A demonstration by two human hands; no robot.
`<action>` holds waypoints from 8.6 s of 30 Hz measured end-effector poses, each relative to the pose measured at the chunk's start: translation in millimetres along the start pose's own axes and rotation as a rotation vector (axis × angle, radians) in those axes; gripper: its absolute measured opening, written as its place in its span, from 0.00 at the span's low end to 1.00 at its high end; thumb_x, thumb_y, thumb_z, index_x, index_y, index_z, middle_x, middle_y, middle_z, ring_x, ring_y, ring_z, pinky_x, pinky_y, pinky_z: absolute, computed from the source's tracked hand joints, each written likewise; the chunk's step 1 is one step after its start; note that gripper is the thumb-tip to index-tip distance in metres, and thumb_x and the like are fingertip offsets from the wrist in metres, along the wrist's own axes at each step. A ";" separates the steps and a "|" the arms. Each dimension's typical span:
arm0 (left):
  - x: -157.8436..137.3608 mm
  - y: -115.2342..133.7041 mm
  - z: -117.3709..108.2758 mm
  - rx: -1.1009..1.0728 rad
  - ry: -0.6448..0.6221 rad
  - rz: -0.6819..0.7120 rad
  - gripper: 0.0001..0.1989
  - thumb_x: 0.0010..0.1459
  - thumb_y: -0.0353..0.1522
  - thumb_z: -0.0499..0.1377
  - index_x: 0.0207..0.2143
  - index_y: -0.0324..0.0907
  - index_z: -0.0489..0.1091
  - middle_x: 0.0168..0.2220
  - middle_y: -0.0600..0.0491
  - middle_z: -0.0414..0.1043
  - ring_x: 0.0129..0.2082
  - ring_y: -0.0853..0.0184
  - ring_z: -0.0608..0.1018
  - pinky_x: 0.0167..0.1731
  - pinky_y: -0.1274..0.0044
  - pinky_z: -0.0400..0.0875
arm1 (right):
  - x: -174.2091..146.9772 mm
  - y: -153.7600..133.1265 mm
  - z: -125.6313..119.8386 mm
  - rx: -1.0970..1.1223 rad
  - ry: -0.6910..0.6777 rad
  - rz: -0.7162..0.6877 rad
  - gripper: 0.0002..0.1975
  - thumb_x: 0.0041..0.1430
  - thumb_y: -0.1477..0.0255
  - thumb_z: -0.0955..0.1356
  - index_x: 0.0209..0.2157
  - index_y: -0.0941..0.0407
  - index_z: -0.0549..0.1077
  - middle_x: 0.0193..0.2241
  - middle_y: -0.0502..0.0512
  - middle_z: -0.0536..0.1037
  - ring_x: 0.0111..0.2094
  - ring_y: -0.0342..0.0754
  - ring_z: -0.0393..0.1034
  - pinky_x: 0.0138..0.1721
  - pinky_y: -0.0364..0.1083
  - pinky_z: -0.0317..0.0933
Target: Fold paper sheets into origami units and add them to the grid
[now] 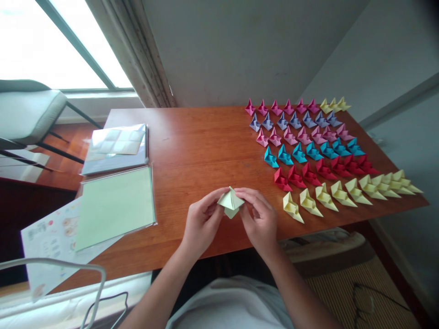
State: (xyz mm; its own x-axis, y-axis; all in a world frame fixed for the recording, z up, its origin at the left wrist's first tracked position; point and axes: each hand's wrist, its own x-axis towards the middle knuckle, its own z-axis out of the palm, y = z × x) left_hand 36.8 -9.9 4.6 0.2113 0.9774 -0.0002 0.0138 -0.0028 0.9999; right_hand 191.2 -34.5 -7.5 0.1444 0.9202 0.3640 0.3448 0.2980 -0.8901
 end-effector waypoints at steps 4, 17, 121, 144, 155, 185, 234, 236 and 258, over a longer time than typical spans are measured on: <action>-0.1 1.1 0.3 0.001 -0.001 -0.007 0.15 0.62 0.30 0.60 0.50 0.38 0.75 0.48 0.47 0.81 0.40 0.65 0.83 0.38 0.80 0.77 | 0.2 0.9 0.2 0.004 0.002 -0.001 0.13 0.65 0.77 0.66 0.47 0.50 0.78 0.47 0.56 0.79 0.50 0.52 0.74 0.52 0.53 0.69; -1.0 4.3 -1.0 -0.035 -0.016 -0.055 0.16 0.61 0.29 0.59 0.51 0.40 0.76 0.48 0.48 0.81 0.40 0.65 0.82 0.38 0.79 0.77 | 0.9 0.3 -0.4 -0.036 0.008 -0.025 0.13 0.65 0.78 0.66 0.47 0.50 0.77 0.47 0.56 0.79 0.50 0.52 0.74 0.52 0.53 0.69; 4.9 18.3 -2.0 -0.172 -0.016 -0.329 0.14 0.53 0.40 0.70 0.32 0.37 0.76 0.26 0.53 0.77 0.26 0.71 0.77 0.29 0.82 0.73 | 26.2 -1.2 -6.3 0.036 -0.122 0.258 0.13 0.67 0.63 0.66 0.32 0.56 0.75 0.22 0.48 0.71 0.23 0.41 0.61 0.24 0.41 0.54; 5.5 20.9 0.1 -0.263 -0.114 -0.405 0.16 0.52 0.40 0.70 0.27 0.37 0.74 0.24 0.53 0.77 0.24 0.73 0.76 0.27 0.84 0.70 | 38.8 -10.3 -15.6 -0.014 -0.147 0.165 0.14 0.68 0.63 0.64 0.31 0.56 0.74 0.24 0.49 0.72 0.25 0.43 0.65 0.27 0.42 0.57; 4.2 21.9 6.3 -0.202 -0.097 -0.362 0.17 0.55 0.41 0.68 0.25 0.37 0.72 0.21 0.54 0.75 0.23 0.74 0.74 0.27 0.83 0.69 | 37.6 -6.1 -9.4 0.163 -0.142 0.283 0.12 0.64 0.62 0.69 0.31 0.55 0.73 0.24 0.48 0.72 0.25 0.43 0.64 0.27 0.42 0.58; 1.5 19.2 4.2 -0.241 -0.034 -0.310 0.16 0.59 0.42 0.64 0.28 0.38 0.75 0.24 0.54 0.73 0.25 0.71 0.75 0.28 0.81 0.72 | 41.5 -14.9 -13.5 0.158 -0.212 0.278 0.12 0.63 0.64 0.69 0.30 0.56 0.76 0.25 0.49 0.74 0.26 0.43 0.66 0.28 0.42 0.60; 4.7 23.7 -8.8 -0.078 0.036 -0.237 0.12 0.59 0.39 0.65 0.37 0.39 0.79 0.33 0.51 0.80 0.33 0.67 0.79 0.33 0.80 0.74 | 42.4 -10.8 -18.7 -0.006 -0.379 0.198 0.10 0.66 0.65 0.67 0.33 0.55 0.77 0.27 0.50 0.78 0.28 0.44 0.69 0.30 0.42 0.60; 4.7 21.3 -10.8 -0.026 0.048 -0.210 0.11 0.59 0.39 0.65 0.36 0.40 0.79 0.33 0.52 0.80 0.33 0.67 0.79 0.33 0.81 0.73 | 42.5 -12.1 -19.7 -0.020 -0.417 0.185 0.10 0.66 0.67 0.67 0.32 0.56 0.76 0.26 0.49 0.77 0.27 0.43 0.68 0.28 0.42 0.58; -8.6 -6.1 -12.9 1.048 -0.144 0.603 0.10 0.64 0.22 0.54 0.43 0.39 0.72 0.41 0.47 0.75 0.39 0.63 0.75 0.42 0.71 0.74 | 36.5 13.5 -1.3 -0.404 -0.375 -0.090 0.06 0.66 0.73 0.68 0.33 0.54 0.77 0.31 0.52 0.79 0.36 0.49 0.69 0.41 0.47 0.63</action>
State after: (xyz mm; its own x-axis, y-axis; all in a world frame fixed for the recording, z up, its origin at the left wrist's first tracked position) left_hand 22.3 -15.6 -1.3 0.5618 0.7283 0.3924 0.6446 -0.6827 0.3442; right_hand 202.3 2.8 -6.0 -0.2164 0.9449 0.2456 0.6795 0.3263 -0.6571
